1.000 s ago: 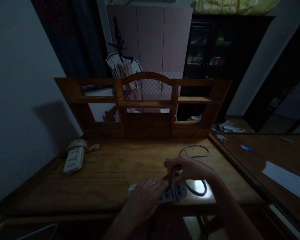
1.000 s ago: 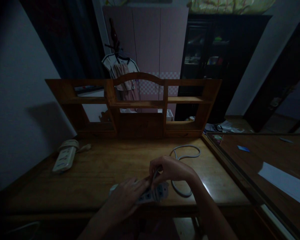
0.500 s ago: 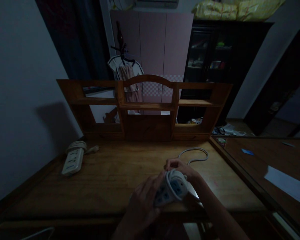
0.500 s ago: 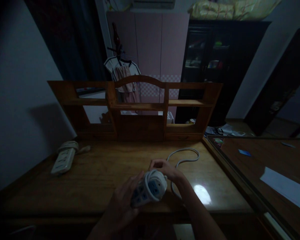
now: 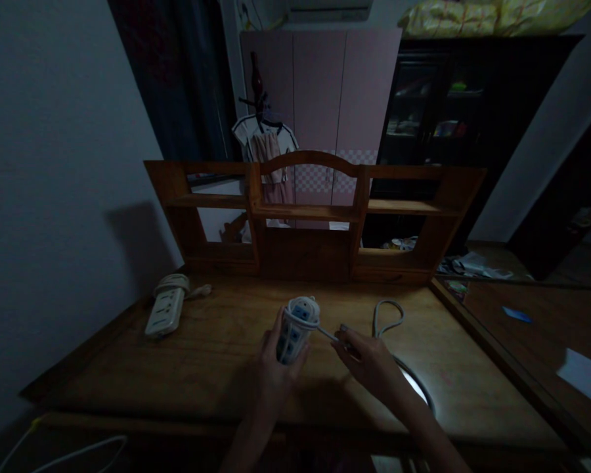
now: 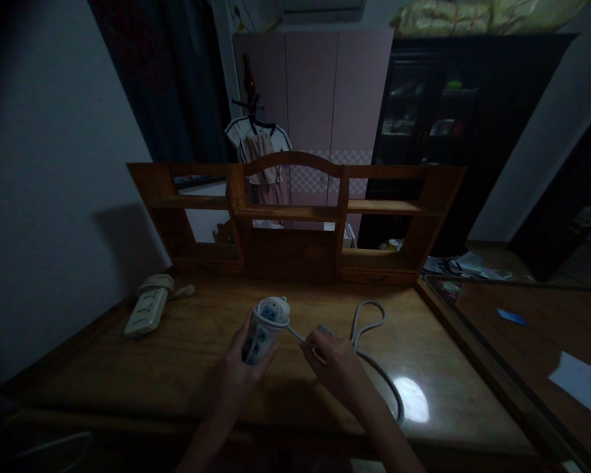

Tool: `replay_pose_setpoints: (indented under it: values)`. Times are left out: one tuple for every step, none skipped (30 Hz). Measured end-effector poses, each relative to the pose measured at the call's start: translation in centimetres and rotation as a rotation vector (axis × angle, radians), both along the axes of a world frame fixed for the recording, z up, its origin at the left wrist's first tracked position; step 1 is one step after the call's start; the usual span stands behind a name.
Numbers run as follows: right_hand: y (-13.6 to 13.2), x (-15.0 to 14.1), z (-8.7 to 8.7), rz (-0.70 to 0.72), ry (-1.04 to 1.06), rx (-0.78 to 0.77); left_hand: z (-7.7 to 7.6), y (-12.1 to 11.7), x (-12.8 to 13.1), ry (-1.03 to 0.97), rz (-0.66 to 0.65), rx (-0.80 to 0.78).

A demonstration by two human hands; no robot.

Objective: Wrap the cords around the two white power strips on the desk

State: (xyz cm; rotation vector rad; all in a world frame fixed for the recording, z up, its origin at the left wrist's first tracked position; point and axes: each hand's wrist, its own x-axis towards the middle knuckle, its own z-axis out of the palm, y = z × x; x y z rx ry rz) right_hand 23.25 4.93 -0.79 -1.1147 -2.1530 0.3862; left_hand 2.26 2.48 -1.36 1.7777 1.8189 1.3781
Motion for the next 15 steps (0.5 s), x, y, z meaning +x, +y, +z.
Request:
replay_pose_setpoints:
  values:
    - [-0.1, 0.0, 0.0, 0.006, -0.042, 0.046, 0.1, 0.1, -0.1, 0.049, 0.026, -0.006]
    - [-0.1, -0.1, 0.1, 0.012, -0.092, 0.088, 0.1, 0.2, -0.2, 0.104, 0.049, -0.017]
    - [-0.2, -0.1, 0.1, 0.015, -0.148, 0.125, 0.2, 0.3, -0.2, 0.159, 0.075, -0.029]
    - [-0.2, -0.2, 0.2, 0.015, -0.201, 0.156, 0.2, 0.3, -0.1, 0.211, 0.097, -0.039]
    - [-0.2, -0.2, 0.3, 0.011, -0.248, 0.181, 0.2, 0.4, 0.0, 0.258, 0.116, -0.048]
    - [-0.3, -0.3, 0.4, 0.007, -0.288, 0.202, 0.2, 0.4, 0.1, 0.3, 0.129, -0.055]
    - [-0.3, -0.3, 0.5, 0.001, -0.315, 0.22, 0.2, 0.5, 0.2, 0.337, 0.136, -0.063]
    - [-0.4, -0.2, 0.6, -0.004, -0.333, 0.234, 0.1, 0.7, 0.2, 0.37, 0.14, -0.072]
    - [-0.4, 0.0, 0.8, -0.01, -0.344, 0.242, -0.1, 0.8, 0.2, 0.402, 0.143, -0.082]
    - [-0.5, 0.3, 1.0, -0.019, -0.349, 0.246, -0.2, 1.1, -0.1, 0.434, 0.147, -0.095]
    - [-0.7, 0.7, 1.3, -0.029, -0.347, 0.247, -0.4, 1.3, -0.4, 0.467, 0.154, -0.109]
    - [-0.9, 1.2, 1.6, -0.039, -0.334, 0.247, -0.5, 1.6, -0.8, 0.499, 0.166, -0.124]
    - [-1.0, 1.7, 2.0, -0.049, -0.31, 0.247, -0.6, 1.9, -1.4, 0.532, 0.183, -0.144]
    - [-1.3, 2.3, 2.5, -0.055, -0.278, 0.245, -0.7, 2.2, -2.0, 0.561, 0.205, -0.165]
    - [-1.5, 2.7, 2.9, -0.057, -0.243, 0.243, -0.7, 2.4, -2.5, 0.584, 0.223, -0.187]
